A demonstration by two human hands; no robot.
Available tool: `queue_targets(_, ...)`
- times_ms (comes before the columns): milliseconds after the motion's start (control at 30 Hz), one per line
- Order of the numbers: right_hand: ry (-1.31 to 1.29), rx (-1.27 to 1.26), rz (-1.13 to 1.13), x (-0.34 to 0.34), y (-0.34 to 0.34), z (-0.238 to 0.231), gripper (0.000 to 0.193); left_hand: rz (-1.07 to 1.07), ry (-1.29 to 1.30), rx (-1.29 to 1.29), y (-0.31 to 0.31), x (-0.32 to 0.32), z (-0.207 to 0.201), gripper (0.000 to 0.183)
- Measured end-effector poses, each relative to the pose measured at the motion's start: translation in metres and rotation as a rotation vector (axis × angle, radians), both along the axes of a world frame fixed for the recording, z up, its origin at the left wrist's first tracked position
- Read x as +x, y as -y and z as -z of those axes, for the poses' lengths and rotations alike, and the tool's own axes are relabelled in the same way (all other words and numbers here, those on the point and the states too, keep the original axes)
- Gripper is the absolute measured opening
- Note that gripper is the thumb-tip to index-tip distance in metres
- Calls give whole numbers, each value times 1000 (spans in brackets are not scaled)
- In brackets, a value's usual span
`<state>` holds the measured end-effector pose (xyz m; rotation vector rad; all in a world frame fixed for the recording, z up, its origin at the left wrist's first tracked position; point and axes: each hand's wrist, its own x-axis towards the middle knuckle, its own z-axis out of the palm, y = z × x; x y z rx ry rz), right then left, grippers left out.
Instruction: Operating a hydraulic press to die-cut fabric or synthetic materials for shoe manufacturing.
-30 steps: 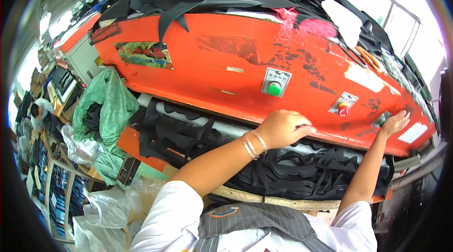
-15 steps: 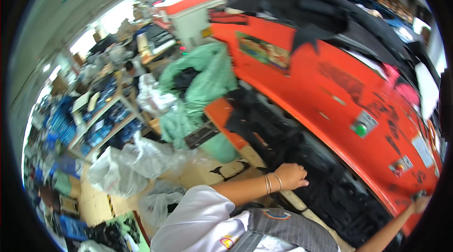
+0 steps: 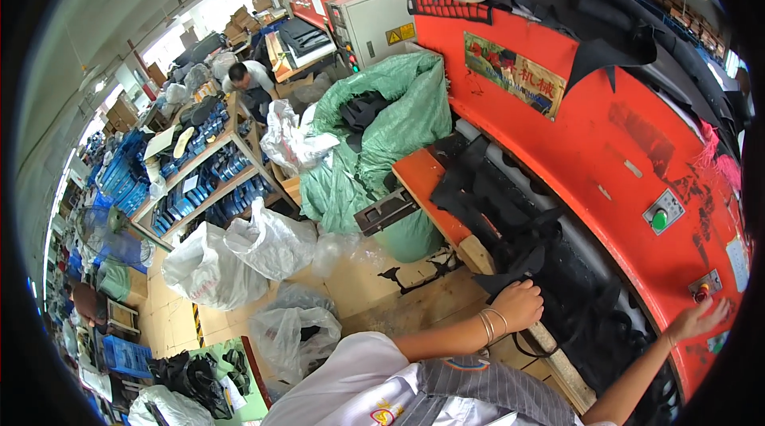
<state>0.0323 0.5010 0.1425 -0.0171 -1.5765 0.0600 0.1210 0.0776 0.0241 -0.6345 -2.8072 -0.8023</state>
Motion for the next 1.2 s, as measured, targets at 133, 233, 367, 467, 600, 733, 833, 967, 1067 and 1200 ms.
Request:
queue_targets(133,287,115,-415,-14,105,26,39,-3,130,-9,23,21,-3,22)
queue_targets(233,566,204,-552,-3,141,30,44,69,191,-67,37,40,-7,24)
queue_targets(367,926,260,-656,16,173,19,54,293,441,-219,58,54,-32,31)
queue_targets(467,1132,303,-712,11,209,47,67,528,812,-237,94,42,-72,33)
queue_targets(600,1390,363,-584,39,229,90,75,239,134,286,121,6,-57,20)
queue_targets(733,1390,318,-670,64,245,86,69,161,-93,315,132,-38,-24,20)
queue_targets(833,1570,229,-640,74,256,67,70,151,73,282,133,-42,4,14)
queue_targets(967,1814,144,-576,79,268,51,75,224,22,158,134,-34,-11,7)
queue_targets(1067,2057,139,-521,75,271,37,77,268,-170,67,122,-37,-44,6)
queue_targets(1200,1979,-56,-601,73,267,38,56,160,-200,572,101,-55,-35,28)
